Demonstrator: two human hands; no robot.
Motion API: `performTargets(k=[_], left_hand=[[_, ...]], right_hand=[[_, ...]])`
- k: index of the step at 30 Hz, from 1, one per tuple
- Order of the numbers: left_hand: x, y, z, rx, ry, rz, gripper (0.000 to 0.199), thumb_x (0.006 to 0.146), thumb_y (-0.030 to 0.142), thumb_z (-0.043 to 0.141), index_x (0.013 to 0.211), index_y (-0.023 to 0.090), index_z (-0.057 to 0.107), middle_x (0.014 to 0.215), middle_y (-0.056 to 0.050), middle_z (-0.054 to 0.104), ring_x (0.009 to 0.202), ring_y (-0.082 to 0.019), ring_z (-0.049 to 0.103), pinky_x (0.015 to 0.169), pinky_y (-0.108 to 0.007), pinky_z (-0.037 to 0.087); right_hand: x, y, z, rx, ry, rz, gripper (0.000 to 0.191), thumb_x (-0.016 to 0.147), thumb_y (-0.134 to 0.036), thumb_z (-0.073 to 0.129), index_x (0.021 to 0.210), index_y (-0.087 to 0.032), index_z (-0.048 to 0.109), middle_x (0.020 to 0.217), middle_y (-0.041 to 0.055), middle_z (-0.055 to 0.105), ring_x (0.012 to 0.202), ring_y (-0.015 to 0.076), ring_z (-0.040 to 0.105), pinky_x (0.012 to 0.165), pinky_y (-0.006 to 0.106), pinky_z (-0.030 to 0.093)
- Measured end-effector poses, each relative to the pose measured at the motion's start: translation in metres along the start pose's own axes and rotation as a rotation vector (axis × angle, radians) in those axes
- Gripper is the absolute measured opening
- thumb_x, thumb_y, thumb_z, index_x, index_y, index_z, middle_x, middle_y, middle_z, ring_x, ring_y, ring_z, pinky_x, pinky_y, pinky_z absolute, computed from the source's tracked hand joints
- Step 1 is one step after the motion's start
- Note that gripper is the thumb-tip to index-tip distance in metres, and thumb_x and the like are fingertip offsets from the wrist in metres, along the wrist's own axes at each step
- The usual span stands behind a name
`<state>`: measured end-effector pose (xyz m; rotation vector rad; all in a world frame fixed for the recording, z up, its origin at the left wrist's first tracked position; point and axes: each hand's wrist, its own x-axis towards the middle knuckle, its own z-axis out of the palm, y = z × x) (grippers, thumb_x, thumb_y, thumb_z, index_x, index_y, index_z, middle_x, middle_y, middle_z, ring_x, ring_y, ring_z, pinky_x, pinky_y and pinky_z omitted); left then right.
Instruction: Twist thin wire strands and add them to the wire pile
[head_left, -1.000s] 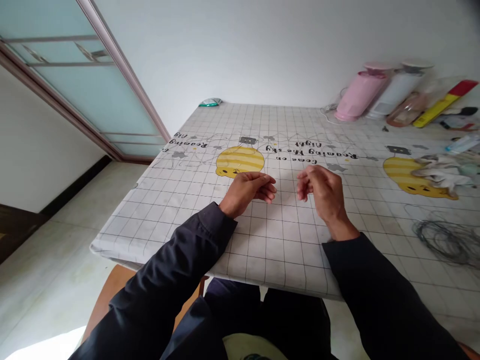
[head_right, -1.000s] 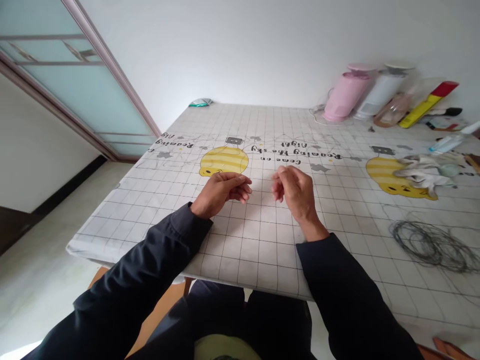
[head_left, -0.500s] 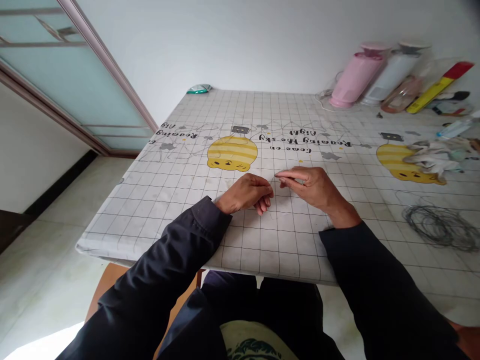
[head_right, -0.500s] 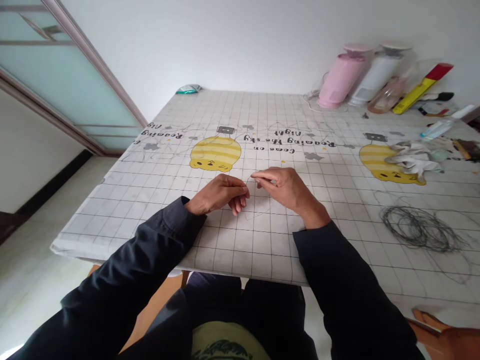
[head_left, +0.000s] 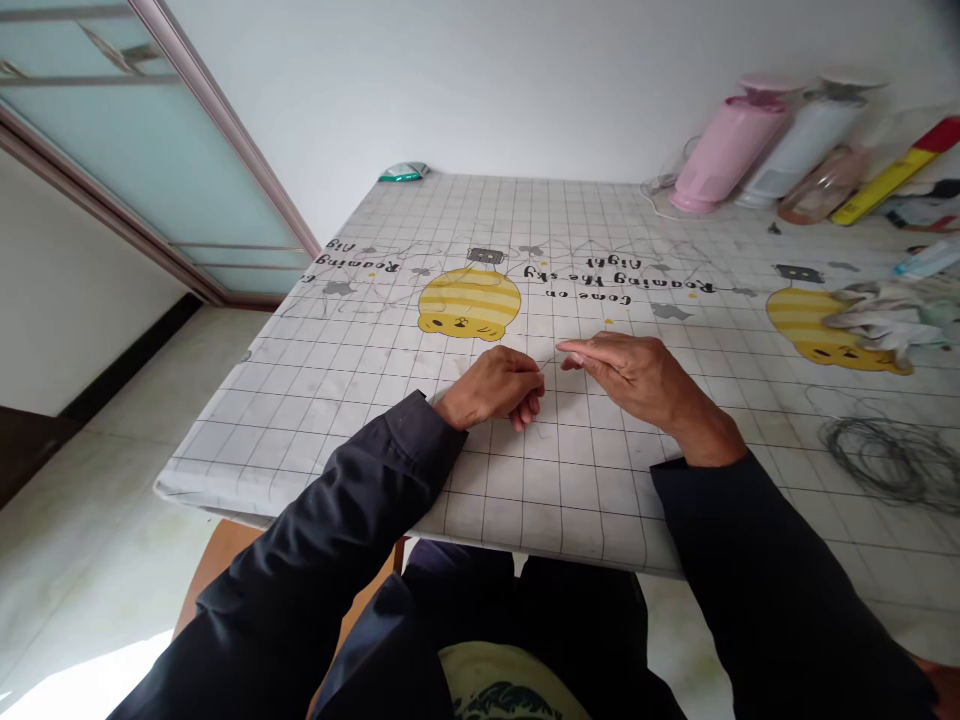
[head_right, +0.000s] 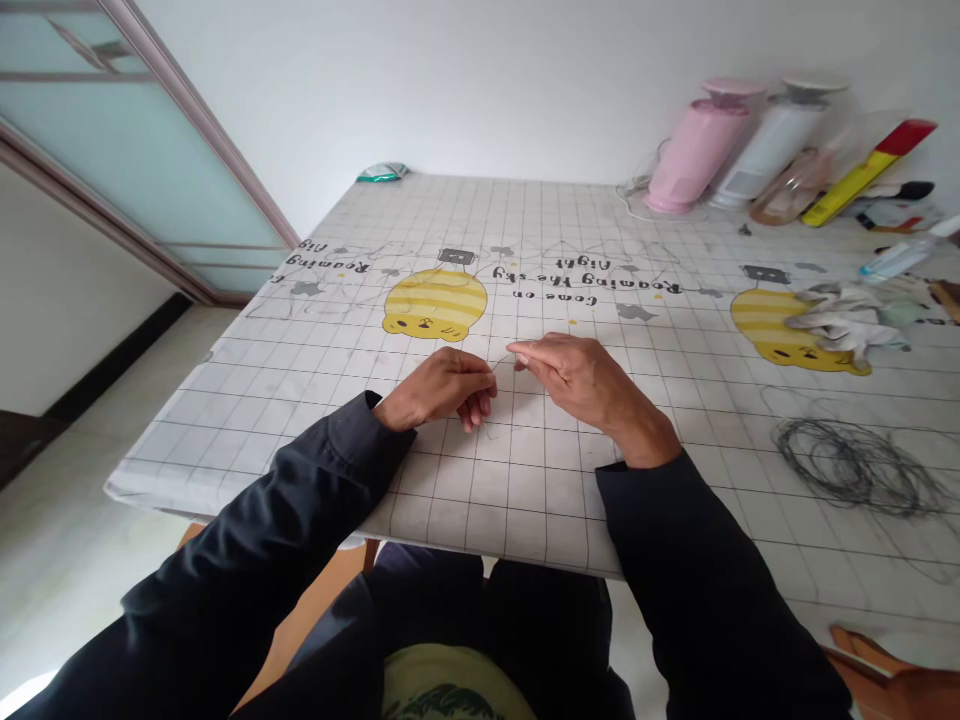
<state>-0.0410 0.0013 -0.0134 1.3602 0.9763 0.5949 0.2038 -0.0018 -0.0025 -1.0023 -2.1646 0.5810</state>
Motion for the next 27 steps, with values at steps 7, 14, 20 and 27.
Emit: performTargets(k=[7,14,20,27], left_hand=[[0.008,-0.007,0.001,-0.182,0.108,-0.044,0.027,0.094,0.018,0.066,0.068,0.014,0.068,0.059,-0.012,0.072,0.047,-0.018,0.067,0.050,-0.029,0.056],[0.009,-0.008,0.004,-0.226,0.106,-0.067,0.028,0.096,0.018,0.066,0.069,0.013,0.070,0.061,-0.014,0.073,0.048,-0.020,0.069,0.052,-0.032,0.059],[0.007,-0.005,0.003,-0.296,0.135,-0.024,0.021,0.095,0.020,0.072,0.076,0.011,0.073,0.069,-0.015,0.076,0.054,-0.022,0.073,0.054,-0.034,0.061],[0.003,0.005,0.002,-0.399,0.317,0.072,0.021,0.100,0.025,0.071,0.085,0.010,0.074,0.078,-0.015,0.078,0.062,-0.023,0.076,0.063,-0.038,0.066]], right_hand=[[0.001,-0.003,0.001,0.016,-0.164,-0.015,0.027,0.112,-0.038,0.061,0.116,-0.035,0.088,0.121,0.0057,0.079,0.104,0.0243,0.077,0.091,0.042,0.064],[0.001,-0.004,-0.003,0.081,-0.160,0.014,0.029,0.112,-0.040,0.061,0.126,-0.036,0.086,0.127,0.0050,0.080,0.109,0.0252,0.078,0.095,0.044,0.065],[-0.005,0.004,-0.010,0.117,-0.113,0.203,0.050,0.106,-0.033,0.069,0.155,-0.039,0.067,0.134,0.0032,0.081,0.116,0.0259,0.079,0.097,0.045,0.067],[-0.009,0.016,-0.015,0.273,-0.015,0.317,0.035,0.110,-0.034,0.059,0.141,-0.025,0.074,0.123,0.0101,0.084,0.100,0.0259,0.082,0.086,0.046,0.069]])
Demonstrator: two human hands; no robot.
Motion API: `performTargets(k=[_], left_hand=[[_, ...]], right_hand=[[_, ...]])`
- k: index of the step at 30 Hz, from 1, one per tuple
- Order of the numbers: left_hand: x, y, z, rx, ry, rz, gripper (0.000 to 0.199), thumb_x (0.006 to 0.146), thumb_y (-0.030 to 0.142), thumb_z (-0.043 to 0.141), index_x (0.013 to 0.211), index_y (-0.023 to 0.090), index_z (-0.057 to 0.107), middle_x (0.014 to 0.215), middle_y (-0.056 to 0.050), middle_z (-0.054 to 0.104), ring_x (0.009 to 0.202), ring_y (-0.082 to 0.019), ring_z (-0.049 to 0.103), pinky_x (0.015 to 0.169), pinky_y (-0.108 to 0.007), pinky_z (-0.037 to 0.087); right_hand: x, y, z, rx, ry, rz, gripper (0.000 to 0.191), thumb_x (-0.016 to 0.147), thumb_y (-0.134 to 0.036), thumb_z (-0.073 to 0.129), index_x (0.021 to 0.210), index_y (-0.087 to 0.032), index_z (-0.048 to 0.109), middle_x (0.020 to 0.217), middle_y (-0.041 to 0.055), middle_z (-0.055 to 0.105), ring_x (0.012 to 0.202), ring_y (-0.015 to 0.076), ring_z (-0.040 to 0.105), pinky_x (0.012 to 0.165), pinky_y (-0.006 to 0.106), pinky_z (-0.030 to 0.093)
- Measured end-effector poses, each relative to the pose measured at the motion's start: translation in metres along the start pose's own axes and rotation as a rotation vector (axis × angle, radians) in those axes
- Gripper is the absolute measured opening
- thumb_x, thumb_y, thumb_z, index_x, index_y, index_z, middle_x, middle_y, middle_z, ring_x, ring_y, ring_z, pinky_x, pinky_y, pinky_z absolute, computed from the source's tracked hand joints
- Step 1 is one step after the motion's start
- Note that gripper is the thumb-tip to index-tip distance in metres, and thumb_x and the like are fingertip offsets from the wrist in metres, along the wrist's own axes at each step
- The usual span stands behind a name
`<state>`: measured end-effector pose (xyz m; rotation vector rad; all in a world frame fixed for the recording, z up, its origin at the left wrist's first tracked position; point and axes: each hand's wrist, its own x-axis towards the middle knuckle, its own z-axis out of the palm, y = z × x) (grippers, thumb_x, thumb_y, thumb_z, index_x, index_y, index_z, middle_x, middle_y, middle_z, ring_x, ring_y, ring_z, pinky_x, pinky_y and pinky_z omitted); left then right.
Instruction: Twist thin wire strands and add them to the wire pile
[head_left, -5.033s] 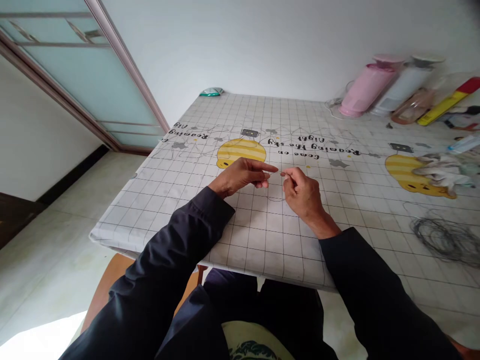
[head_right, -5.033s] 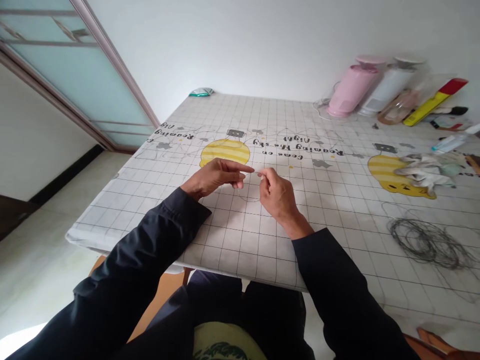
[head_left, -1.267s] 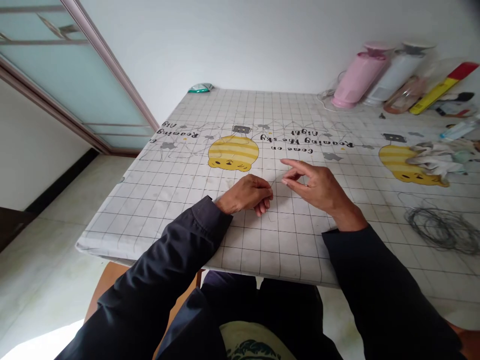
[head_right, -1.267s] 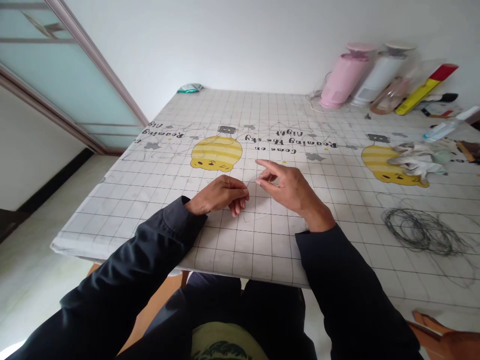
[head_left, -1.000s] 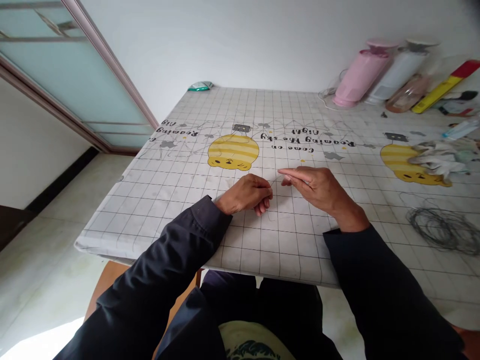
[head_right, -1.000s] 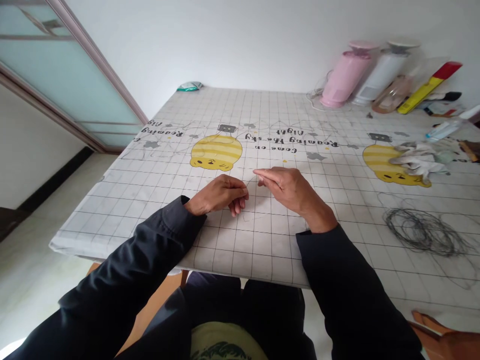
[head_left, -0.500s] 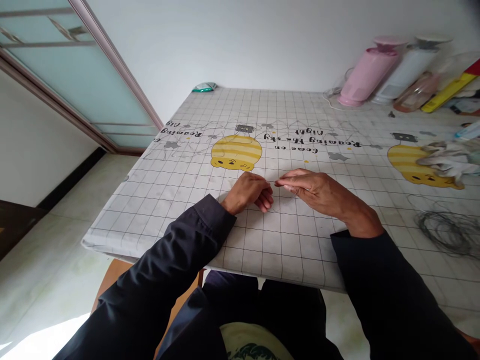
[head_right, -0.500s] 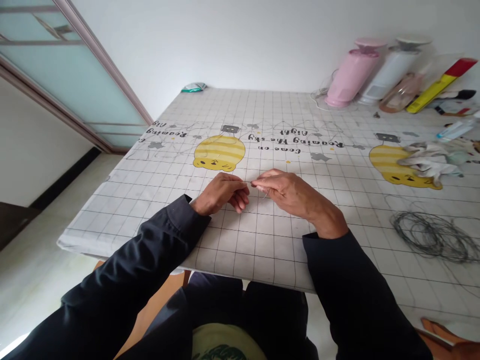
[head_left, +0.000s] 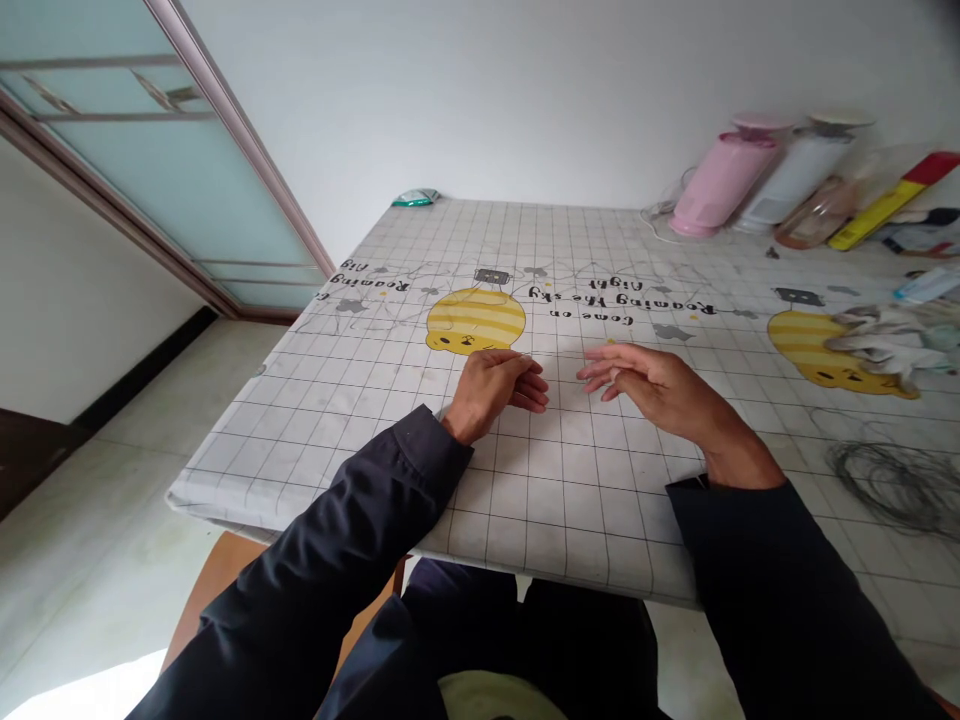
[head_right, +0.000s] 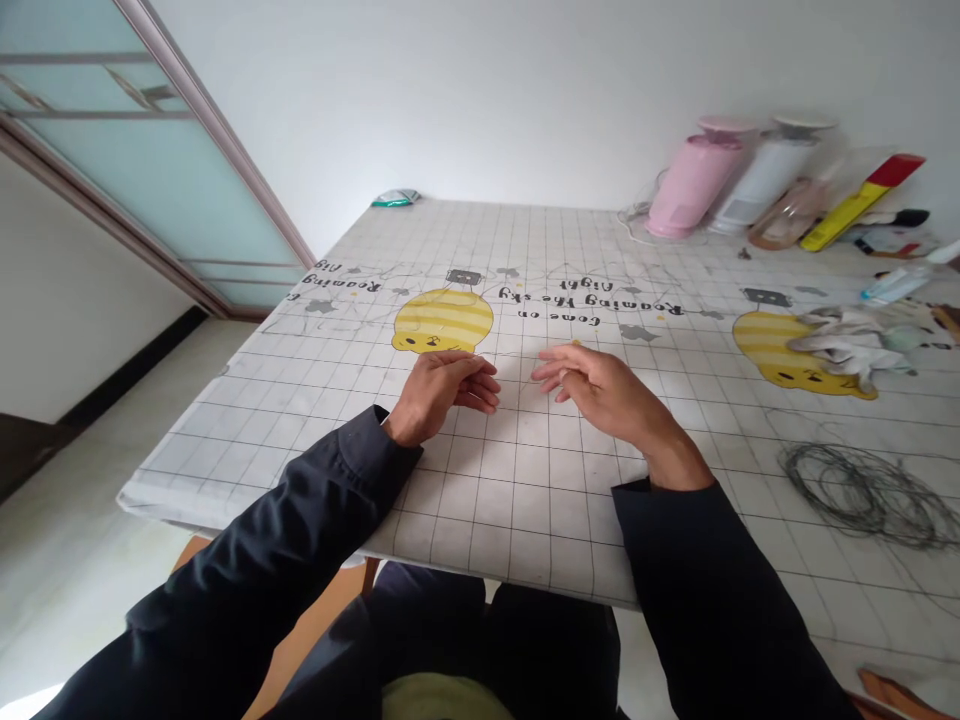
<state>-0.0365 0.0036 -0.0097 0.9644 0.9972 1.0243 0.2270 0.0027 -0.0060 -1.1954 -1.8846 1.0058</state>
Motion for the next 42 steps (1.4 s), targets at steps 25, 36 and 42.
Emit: performTargets(k=[25,36,42], left_hand=[[-0.006,0.007,0.000,-0.028,-0.334,-0.031,0.025,0.102,0.028,0.068,0.086,0.010,0.077,0.076,-0.011,0.075,0.057,-0.017,0.072,0.051,-0.028,0.060],[-0.009,0.010,0.004,0.001,-0.360,-0.092,0.025,0.103,0.023,0.065,0.084,0.009,0.073,0.073,-0.009,0.074,0.054,-0.016,0.071,0.050,-0.026,0.059],[-0.008,0.005,0.005,0.004,-0.347,-0.116,0.026,0.103,0.021,0.063,0.082,0.009,0.072,0.071,-0.010,0.074,0.053,-0.017,0.071,0.051,-0.029,0.060]], right_hand=[[0.005,-0.017,0.022,0.077,0.118,-0.228,0.036,0.099,-0.045,0.081,0.134,-0.032,0.081,0.123,0.0064,0.082,0.111,0.0257,0.078,0.100,0.045,0.064],[0.007,-0.016,0.035,-0.146,0.152,-0.523,0.019,0.110,-0.031,0.070,0.117,-0.030,0.087,0.109,0.0055,0.085,0.100,0.0230,0.079,0.089,0.043,0.066],[0.006,-0.018,0.031,-0.113,0.075,-0.501,0.020,0.110,-0.037,0.070,0.110,-0.030,0.089,0.105,0.0046,0.085,0.100,0.0244,0.079,0.091,0.044,0.065]])
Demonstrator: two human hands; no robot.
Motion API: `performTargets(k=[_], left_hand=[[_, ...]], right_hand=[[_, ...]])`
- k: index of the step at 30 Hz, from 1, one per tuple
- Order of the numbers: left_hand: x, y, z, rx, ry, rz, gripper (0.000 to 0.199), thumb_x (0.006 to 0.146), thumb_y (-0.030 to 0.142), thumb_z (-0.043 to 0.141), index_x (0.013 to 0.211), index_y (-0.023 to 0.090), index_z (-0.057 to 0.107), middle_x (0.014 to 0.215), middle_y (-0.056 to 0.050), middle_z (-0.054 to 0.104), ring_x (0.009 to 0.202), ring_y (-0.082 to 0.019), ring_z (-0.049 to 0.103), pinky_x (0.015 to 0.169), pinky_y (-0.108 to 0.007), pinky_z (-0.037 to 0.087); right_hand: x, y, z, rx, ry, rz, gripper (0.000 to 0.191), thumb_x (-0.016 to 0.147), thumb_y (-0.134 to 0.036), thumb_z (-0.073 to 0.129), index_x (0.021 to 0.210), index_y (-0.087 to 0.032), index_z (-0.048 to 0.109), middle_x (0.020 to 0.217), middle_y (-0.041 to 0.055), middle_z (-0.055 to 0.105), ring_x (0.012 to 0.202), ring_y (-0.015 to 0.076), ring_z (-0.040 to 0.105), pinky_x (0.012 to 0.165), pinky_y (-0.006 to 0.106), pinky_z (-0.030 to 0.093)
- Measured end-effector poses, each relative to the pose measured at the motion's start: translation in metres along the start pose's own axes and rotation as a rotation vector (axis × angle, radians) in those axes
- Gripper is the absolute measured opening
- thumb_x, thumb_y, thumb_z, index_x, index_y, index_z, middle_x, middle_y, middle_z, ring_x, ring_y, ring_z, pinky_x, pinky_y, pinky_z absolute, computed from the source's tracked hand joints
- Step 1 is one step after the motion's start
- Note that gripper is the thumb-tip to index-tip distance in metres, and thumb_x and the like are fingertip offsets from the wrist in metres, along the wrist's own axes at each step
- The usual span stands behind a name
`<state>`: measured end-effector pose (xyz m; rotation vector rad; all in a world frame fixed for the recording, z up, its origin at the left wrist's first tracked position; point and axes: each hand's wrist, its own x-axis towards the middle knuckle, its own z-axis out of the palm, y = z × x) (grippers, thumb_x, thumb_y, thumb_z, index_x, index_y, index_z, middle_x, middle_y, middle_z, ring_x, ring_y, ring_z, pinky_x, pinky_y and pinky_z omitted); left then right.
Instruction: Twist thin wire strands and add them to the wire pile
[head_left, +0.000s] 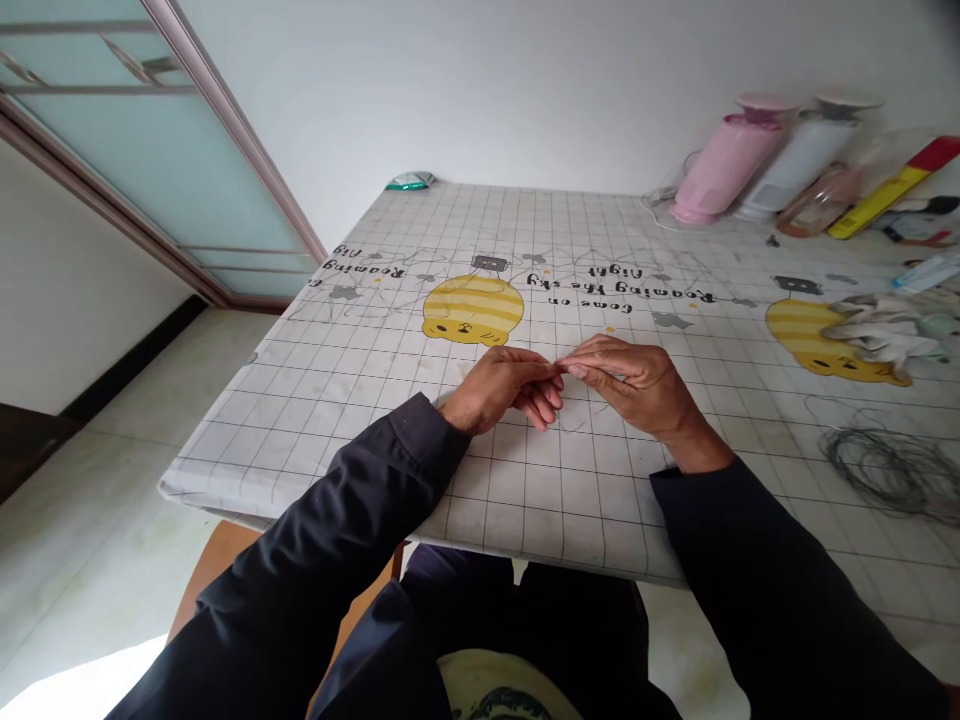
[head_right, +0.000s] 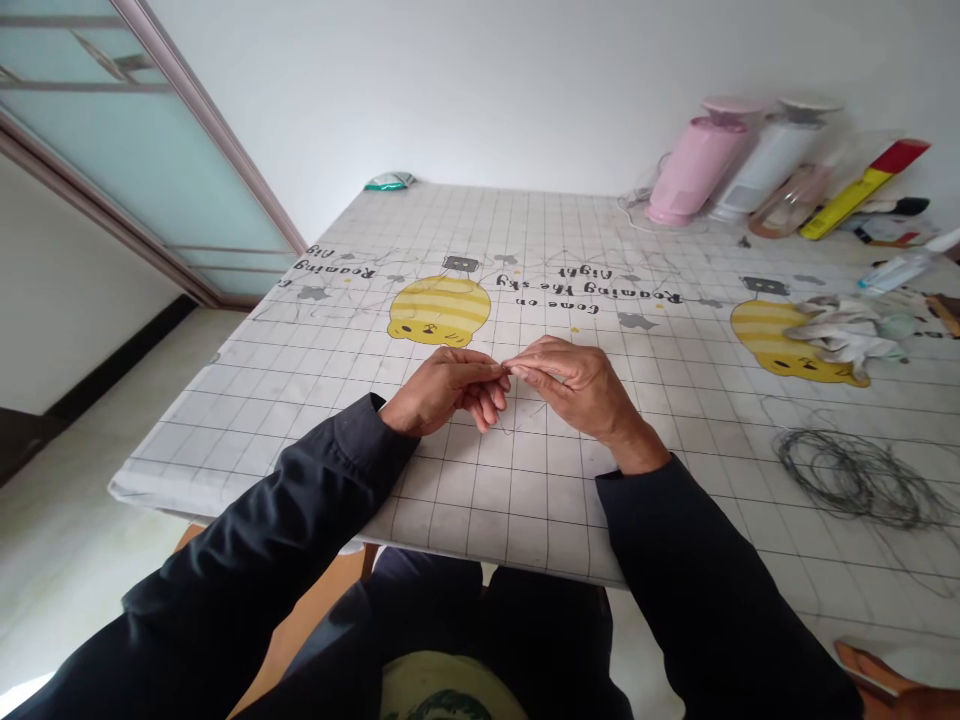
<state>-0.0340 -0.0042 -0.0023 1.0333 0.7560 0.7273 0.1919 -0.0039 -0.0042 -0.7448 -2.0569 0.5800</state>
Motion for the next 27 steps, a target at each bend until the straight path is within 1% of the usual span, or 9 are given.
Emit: performTargets(k=[3,6,8,13,17,19,23,25,27], left_hand=[[0.001,-0.002,0.000,0.002,0.015,0.015,0.026,0.104,0.025,0.067,0.084,0.009,0.073,0.074,-0.011,0.075,0.057,-0.018,0.073,0.054,-0.030,0.062],[0.003,-0.003,-0.001,-0.023,0.065,0.066,0.025,0.106,0.026,0.067,0.089,0.008,0.075,0.079,-0.011,0.077,0.061,-0.019,0.076,0.060,-0.032,0.065],[0.004,-0.003,-0.002,-0.059,0.126,0.113,0.025,0.107,0.025,0.065,0.092,0.008,0.075,0.082,-0.012,0.078,0.065,-0.019,0.077,0.065,-0.033,0.067],[0.005,-0.002,-0.004,-0.129,0.253,0.193,0.026,0.109,0.028,0.065,0.095,0.008,0.075,0.088,-0.014,0.081,0.072,-0.020,0.080,0.074,-0.034,0.068],[0.004,-0.002,-0.004,-0.161,0.246,0.238,0.025,0.108,0.030,0.069,0.098,0.008,0.077,0.092,-0.015,0.082,0.080,-0.021,0.082,0.082,-0.036,0.068],[0.004,-0.004,-0.004,-0.173,0.227,0.269,0.024,0.105,0.032,0.073,0.100,0.009,0.078,0.097,-0.015,0.082,0.085,-0.022,0.082,0.086,-0.037,0.068],[0.005,-0.007,-0.004,-0.176,0.194,0.314,0.028,0.101,0.038,0.080,0.103,0.010,0.080,0.103,-0.014,0.083,0.091,-0.022,0.082,0.095,-0.039,0.067],[0.006,-0.009,-0.004,-0.165,0.186,0.320,0.030,0.099,0.041,0.083,0.104,0.011,0.081,0.105,-0.013,0.083,0.093,-0.022,0.082,0.098,-0.039,0.066],[0.006,-0.010,-0.005,-0.158,0.177,0.320,0.032,0.098,0.043,0.084,0.103,0.011,0.081,0.105,-0.013,0.083,0.093,-0.022,0.082,0.098,-0.040,0.066]], right_hand=[[-0.002,0.003,-0.002,0.015,-0.012,0.091,0.023,0.109,-0.045,0.071,0.112,-0.030,0.088,0.109,0.0051,0.085,0.101,0.0241,0.079,0.093,0.043,0.065],[-0.004,0.007,-0.007,0.068,-0.017,0.262,0.037,0.106,-0.052,0.074,0.133,-0.028,0.081,0.120,0.0075,0.084,0.105,0.0247,0.079,0.095,0.043,0.064],[-0.004,0.008,-0.011,0.132,0.009,0.374,0.047,0.106,-0.055,0.072,0.142,-0.026,0.074,0.124,0.0104,0.083,0.107,0.0259,0.080,0.090,0.041,0.066],[-0.001,0.005,-0.011,0.341,0.108,0.529,0.051,0.106,-0.063,0.066,0.131,-0.019,0.074,0.118,0.0159,0.083,0.097,0.0285,0.081,0.072,0.039,0.065],[0.002,-0.003,0.002,0.444,0.286,0.606,0.073,0.098,-0.066,0.078,0.148,-0.016,0.059,0.114,0.0175,0.083,0.090,0.0292,0.082,0.063,0.037,0.064],[0.003,-0.004,0.007,0.448,0.369,0.641,0.080,0.093,-0.065,0.083,0.150,-0.016,0.055,0.109,0.0162,0.083,0.087,0.0286,0.082,0.061,0.036,0.064],[0.002,-0.002,0.013,0.395,0.296,0.677,0.063,0.089,-0.063,0.087,0.127,-0.015,0.070,0.099,0.0141,0.083,0.078,0.0254,0.080,0.058,0.034,0.063],[0.001,-0.001,0.016,0.341,0.243,0.673,0.053,0.092,-0.063,0.084,0.114,-0.015,0.076,0.092,0.0120,0.082,0.070,0.0221,0.077,0.055,0.032,0.061],[0.000,-0.001,0.021,0.268,0.239,0.650,0.047,0.097,-0.061,0.078,0.111,-0.016,0.078,0.086,0.0091,0.080,0.063,0.0190,0.073,0.053,0.031,0.060]])
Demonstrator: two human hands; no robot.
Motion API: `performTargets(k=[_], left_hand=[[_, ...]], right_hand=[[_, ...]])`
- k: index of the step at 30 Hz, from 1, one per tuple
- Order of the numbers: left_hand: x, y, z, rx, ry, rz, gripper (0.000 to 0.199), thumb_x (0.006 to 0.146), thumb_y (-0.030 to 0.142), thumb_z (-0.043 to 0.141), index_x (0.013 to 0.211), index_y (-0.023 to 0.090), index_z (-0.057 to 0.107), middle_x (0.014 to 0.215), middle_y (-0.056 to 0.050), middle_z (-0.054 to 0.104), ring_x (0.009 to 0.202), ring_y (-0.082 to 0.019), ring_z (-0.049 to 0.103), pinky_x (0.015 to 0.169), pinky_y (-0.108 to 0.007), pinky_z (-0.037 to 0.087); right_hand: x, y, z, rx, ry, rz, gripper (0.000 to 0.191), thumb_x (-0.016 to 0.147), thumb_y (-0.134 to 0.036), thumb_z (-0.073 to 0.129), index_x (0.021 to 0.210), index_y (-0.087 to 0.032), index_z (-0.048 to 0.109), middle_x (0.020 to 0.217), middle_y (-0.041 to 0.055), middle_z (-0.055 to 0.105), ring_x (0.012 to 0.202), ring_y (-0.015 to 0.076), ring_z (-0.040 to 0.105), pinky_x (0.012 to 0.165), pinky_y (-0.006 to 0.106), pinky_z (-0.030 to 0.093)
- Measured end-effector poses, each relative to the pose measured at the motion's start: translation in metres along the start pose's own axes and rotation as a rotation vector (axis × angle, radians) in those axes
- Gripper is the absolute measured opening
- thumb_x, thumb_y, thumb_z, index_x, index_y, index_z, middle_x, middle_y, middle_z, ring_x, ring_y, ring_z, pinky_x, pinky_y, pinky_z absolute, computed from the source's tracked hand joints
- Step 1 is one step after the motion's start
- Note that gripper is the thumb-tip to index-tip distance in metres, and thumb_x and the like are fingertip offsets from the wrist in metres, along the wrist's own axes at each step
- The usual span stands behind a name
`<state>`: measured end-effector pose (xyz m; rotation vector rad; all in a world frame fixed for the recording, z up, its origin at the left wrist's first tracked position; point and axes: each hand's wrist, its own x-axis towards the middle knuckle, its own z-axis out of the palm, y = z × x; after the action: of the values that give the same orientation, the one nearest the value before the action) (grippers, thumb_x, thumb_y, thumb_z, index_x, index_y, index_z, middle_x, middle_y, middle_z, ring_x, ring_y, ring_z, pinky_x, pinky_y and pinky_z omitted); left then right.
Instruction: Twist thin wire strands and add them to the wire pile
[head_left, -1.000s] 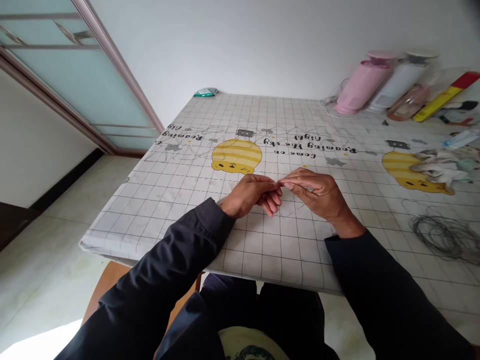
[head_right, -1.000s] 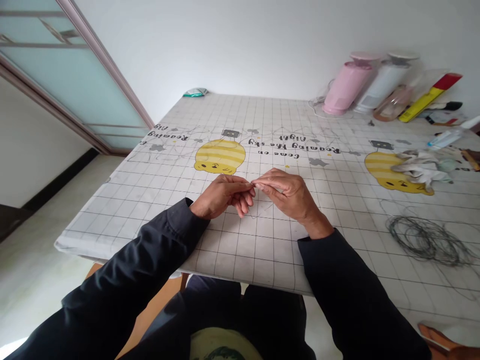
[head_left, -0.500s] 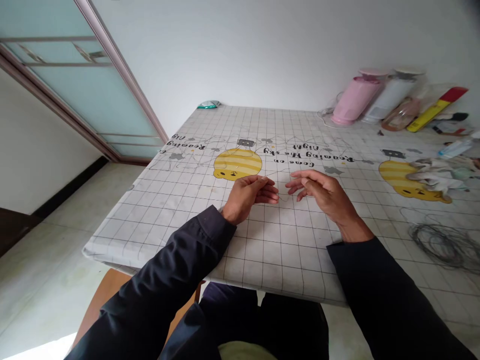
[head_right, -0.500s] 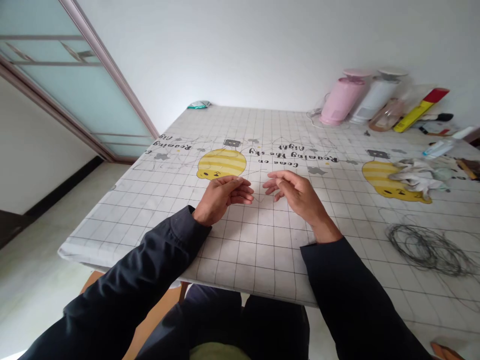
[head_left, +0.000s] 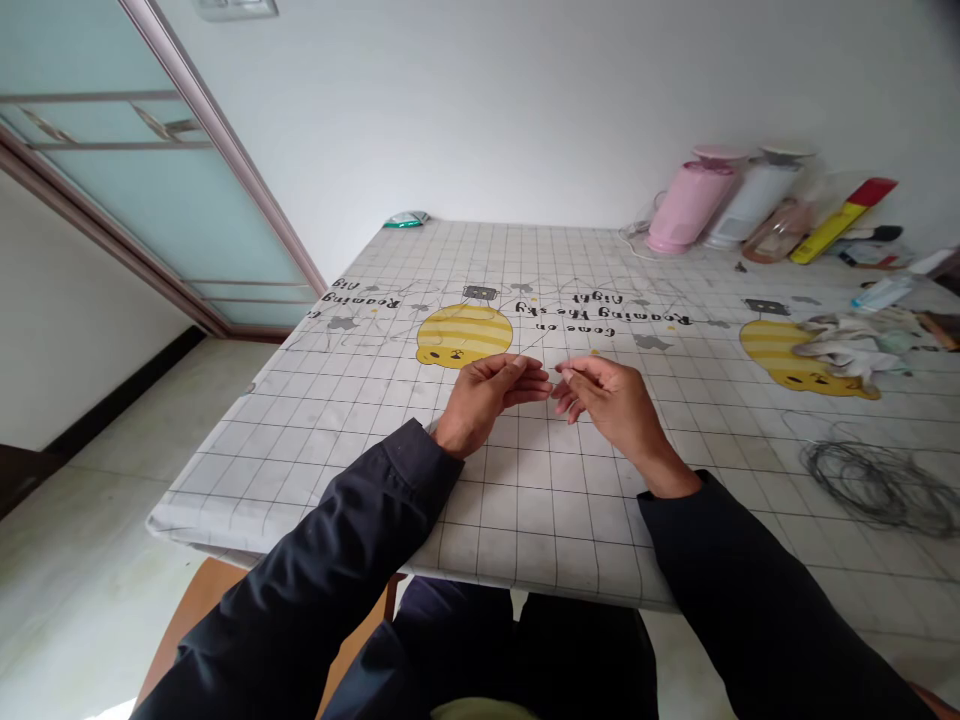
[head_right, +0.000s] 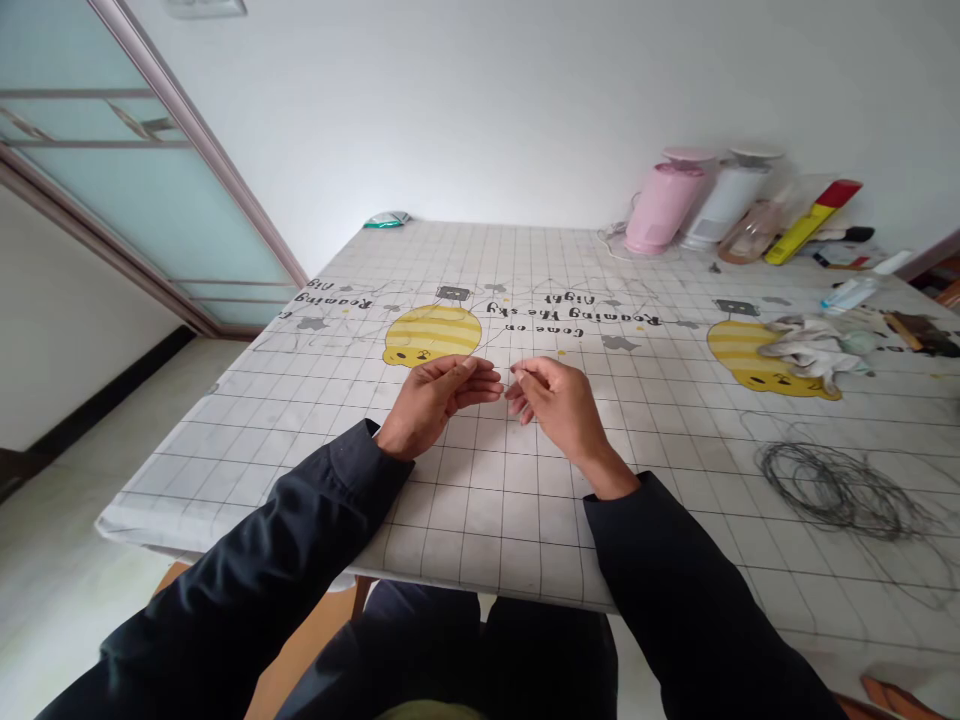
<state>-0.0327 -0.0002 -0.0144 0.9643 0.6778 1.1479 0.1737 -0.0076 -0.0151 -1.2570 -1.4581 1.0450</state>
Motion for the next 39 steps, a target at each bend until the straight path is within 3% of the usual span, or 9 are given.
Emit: performTargets(k=[6,11,18,25,28,31,33,35,39], left_hand=[[0.001,0.000,0.000,0.001,-0.081,-0.019,0.033,0.099,0.044,0.082,0.103,0.011,0.081,0.095,-0.012,0.083,0.090,-0.021,0.081,0.094,-0.038,0.066],[-0.002,0.002,0.002,0.039,-0.053,-0.031,0.035,0.097,0.044,0.084,0.106,0.011,0.079,0.102,-0.013,0.083,0.094,-0.021,0.081,0.096,-0.039,0.066],[-0.001,0.010,0.001,0.173,0.013,-0.017,0.042,0.094,0.051,0.086,0.110,0.012,0.079,0.109,-0.014,0.080,0.088,-0.020,0.077,0.076,-0.033,0.066],[-0.010,0.009,-0.005,0.622,0.188,0.196,0.046,0.106,0.060,0.066,0.092,0.016,0.074,0.087,-0.009,0.072,0.071,-0.017,0.066,0.062,-0.029,0.052],[-0.035,0.008,0.003,1.015,-0.030,0.419,0.042,0.114,0.044,0.056,0.083,0.020,0.069,0.081,-0.007,0.068,0.073,-0.017,0.061,0.070,-0.032,0.049],[-0.052,-0.002,0.016,1.234,-0.543,0.547,0.038,0.115,0.040,0.051,0.090,0.022,0.073,0.085,-0.008,0.072,0.076,-0.019,0.065,0.069,-0.034,0.046],[-0.052,-0.015,0.019,1.299,-0.779,0.627,0.043,0.115,0.044,0.051,0.087,0.021,0.073,0.083,-0.009,0.072,0.074,-0.020,0.065,0.062,-0.036,0.042],[-0.048,-0.029,0.018,1.313,-0.854,0.663,0.045,0.115,0.043,0.051,0.082,0.020,0.071,0.081,-0.009,0.073,0.070,-0.020,0.065,0.057,-0.037,0.037],[-0.041,-0.047,0.008,1.195,-0.761,0.602,0.042,0.115,0.042,0.055,0.083,0.020,0.071,0.085,-0.007,0.077,0.074,-0.018,0.069,0.056,-0.036,0.036]], right_hand=[[-0.007,0.000,0.007,-0.224,0.044,-0.152,0.035,0.107,-0.050,0.063,0.110,-0.020,0.082,0.070,0.0016,0.071,0.052,0.0142,0.061,0.050,0.029,0.051],[-0.006,-0.004,0.000,-0.296,0.148,-0.215,0.031,0.108,-0.045,0.059,0.109,-0.022,0.080,0.072,0.0020,0.072,0.053,0.0158,0.060,0.056,0.032,0.053],[-0.004,0.003,0.000,-0.496,0.204,-0.389,0.032,0.110,-0.039,0.052,0.111,-0.022,0.079,0.075,0.0047,0.075,0.064,0.0207,0.068,0.069,0.036,0.056],[0.000,0.009,-0.003,-0.576,0.204,-0.397,0.035,0.111,-0.040,0.050,0.114,-0.021,0.079,0.078,0.0056,0.077,0.066,0.0220,0.070,0.071,0.037,0.055],[0.004,0.014,-0.004,-0.586,0.219,-0.358,0.034,0.109,-0.040,0.053,0.113,-0.020,0.080,0.072,0.0045,0.073,0.066,0.0229,0.069,0.073,0.038,0.054],[0.008,0.020,-0.001,-0.516,0.177,-0.228,0.033,0.108,-0.042,0.055,0.114,-0.021,0.080,0.068,0.0028,0.071,0.060,0.0212,0.065,0.067,0.036,0.053],[0.011,0.025,0.002,-0.436,0.124,-0.110,0.034,0.107,-0.045,0.057,0.116,-0.021,0.079,0.068,0.0018,0.070,0.053,0.0187,0.060,0.058,0.034,0.051],[0.014,0.028,0.006,-0.358,0.088,-0.006,0.035,0.105,-0.047,0.059,0.116,-0.020,0.078,0.071,0.0018,0.070,0.049,0.0167,0.057,0.049,0.031,0.048],[0.026,0.024,0.017,-0.268,0.034,0.082,0.031,0.101,-0.041,0.064,0.117,-0.019,0.077,0.078,0.0037,0.072,0.052,0.0157,0.060,0.042,0.027,0.047]])
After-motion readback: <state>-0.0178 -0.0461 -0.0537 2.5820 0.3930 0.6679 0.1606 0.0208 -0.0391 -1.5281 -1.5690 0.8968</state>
